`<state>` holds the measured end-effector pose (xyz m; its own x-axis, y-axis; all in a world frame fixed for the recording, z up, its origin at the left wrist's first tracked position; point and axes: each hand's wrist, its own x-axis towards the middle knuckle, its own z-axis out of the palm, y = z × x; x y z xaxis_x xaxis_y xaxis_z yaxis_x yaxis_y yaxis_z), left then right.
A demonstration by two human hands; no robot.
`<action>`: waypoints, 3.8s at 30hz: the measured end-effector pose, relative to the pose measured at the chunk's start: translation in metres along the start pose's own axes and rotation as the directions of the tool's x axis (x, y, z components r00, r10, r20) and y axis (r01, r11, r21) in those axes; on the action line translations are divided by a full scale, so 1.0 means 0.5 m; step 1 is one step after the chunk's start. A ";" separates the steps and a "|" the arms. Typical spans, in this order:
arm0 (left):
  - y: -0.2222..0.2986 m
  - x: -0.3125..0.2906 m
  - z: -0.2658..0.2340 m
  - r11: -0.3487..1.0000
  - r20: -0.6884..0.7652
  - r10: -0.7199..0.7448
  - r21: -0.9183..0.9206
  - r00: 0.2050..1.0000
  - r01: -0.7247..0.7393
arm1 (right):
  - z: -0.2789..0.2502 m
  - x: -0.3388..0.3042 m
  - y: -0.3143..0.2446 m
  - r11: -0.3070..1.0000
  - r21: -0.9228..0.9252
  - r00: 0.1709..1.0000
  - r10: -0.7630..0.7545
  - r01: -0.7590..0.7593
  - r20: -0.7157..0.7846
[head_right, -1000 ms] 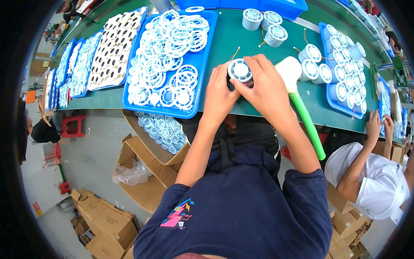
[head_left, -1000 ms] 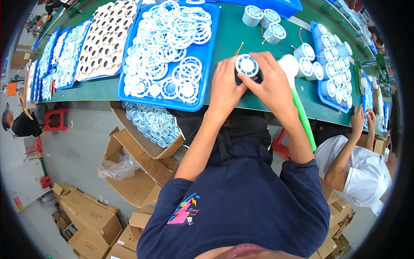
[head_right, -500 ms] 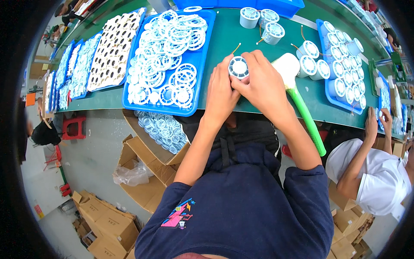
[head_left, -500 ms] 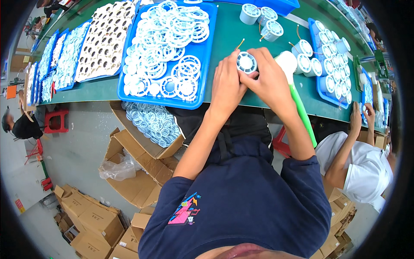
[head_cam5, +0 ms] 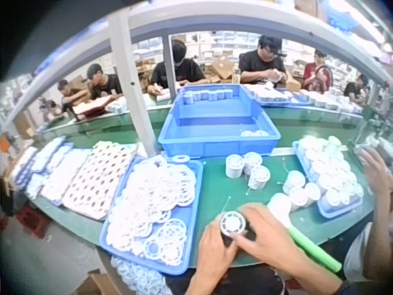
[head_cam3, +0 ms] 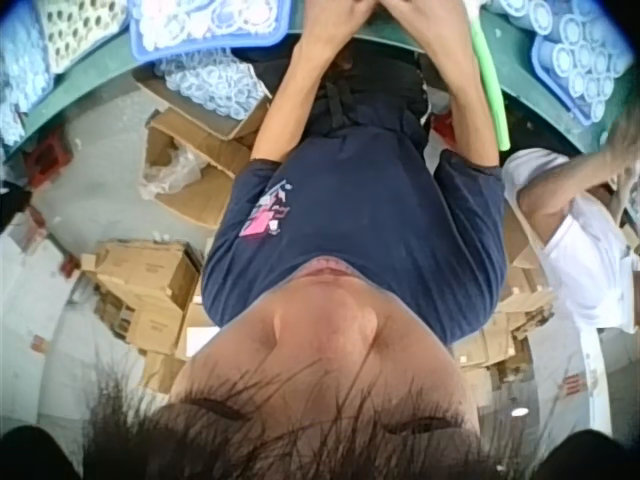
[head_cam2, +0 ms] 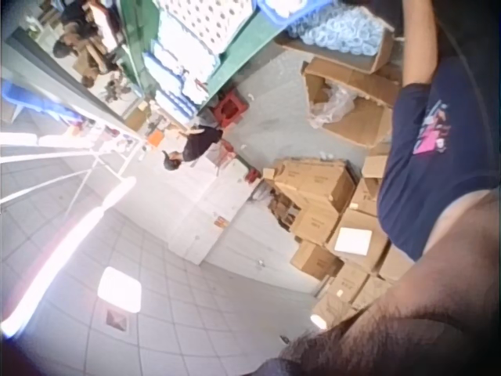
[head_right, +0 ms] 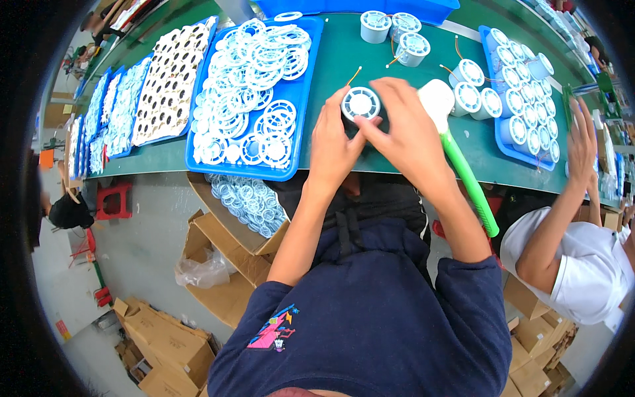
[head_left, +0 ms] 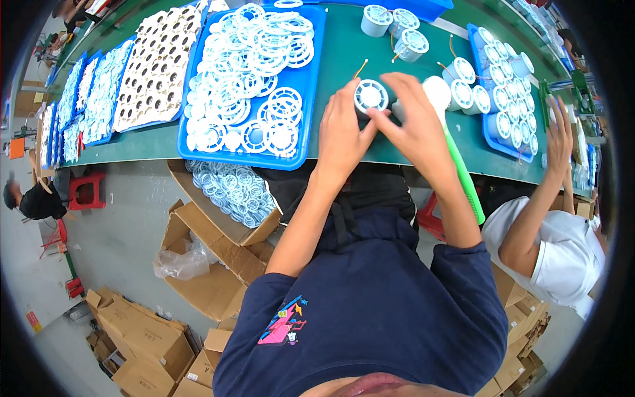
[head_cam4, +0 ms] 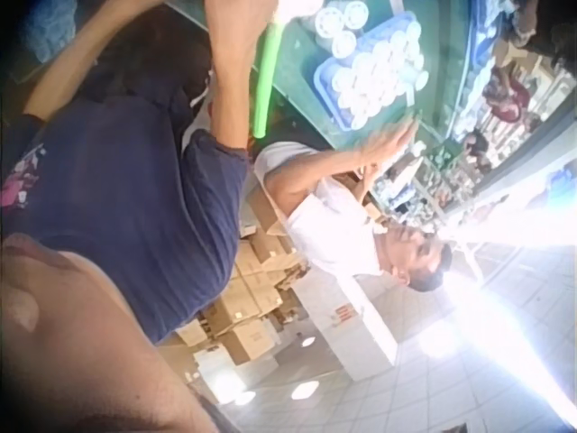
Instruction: Assembling small electronic parts into housings and using a rubber mallet to secure them.
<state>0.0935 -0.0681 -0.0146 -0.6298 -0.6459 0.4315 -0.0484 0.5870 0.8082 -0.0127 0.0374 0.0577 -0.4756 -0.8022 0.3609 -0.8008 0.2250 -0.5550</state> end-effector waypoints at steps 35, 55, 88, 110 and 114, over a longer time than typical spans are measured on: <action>0.011 -0.067 -0.066 0.989 0.130 -0.090 -0.103 0.987 0.104 | -0.158 -0.215 -0.059 0.983 0.039 0.953 0.164 -0.180 0.256; -0.002 -0.062 -0.039 0.990 0.066 -0.089 -0.108 0.994 0.095 | -0.162 0.017 -0.162 0.975 -0.191 0.852 0.191 -0.109 0.487; 0.024 -0.043 -0.047 0.995 0.042 -0.096 0.011 0.994 0.095 | -0.192 -0.192 0.050 0.889 0.111 0.853 0.383 -0.445 0.355; 0.094 0.184 0.117 0.978 0.365 0.007 0.192 0.931 -0.082 | -0.057 -0.179 0.086 0.976 -0.217 0.999 0.003 -0.013 -0.048; 0.064 0.243 0.131 0.941 0.439 0.003 0.304 0.898 -0.152 | -0.047 -0.161 0.110 0.973 -0.206 0.986 0.078 -0.107 -0.149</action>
<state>-0.0350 -0.0957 0.0375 -0.9064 -0.3640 0.2144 -0.1851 0.7984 0.5729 -0.0270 0.1272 0.0159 -0.5850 -0.6913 0.4241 -0.8027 0.4188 -0.4245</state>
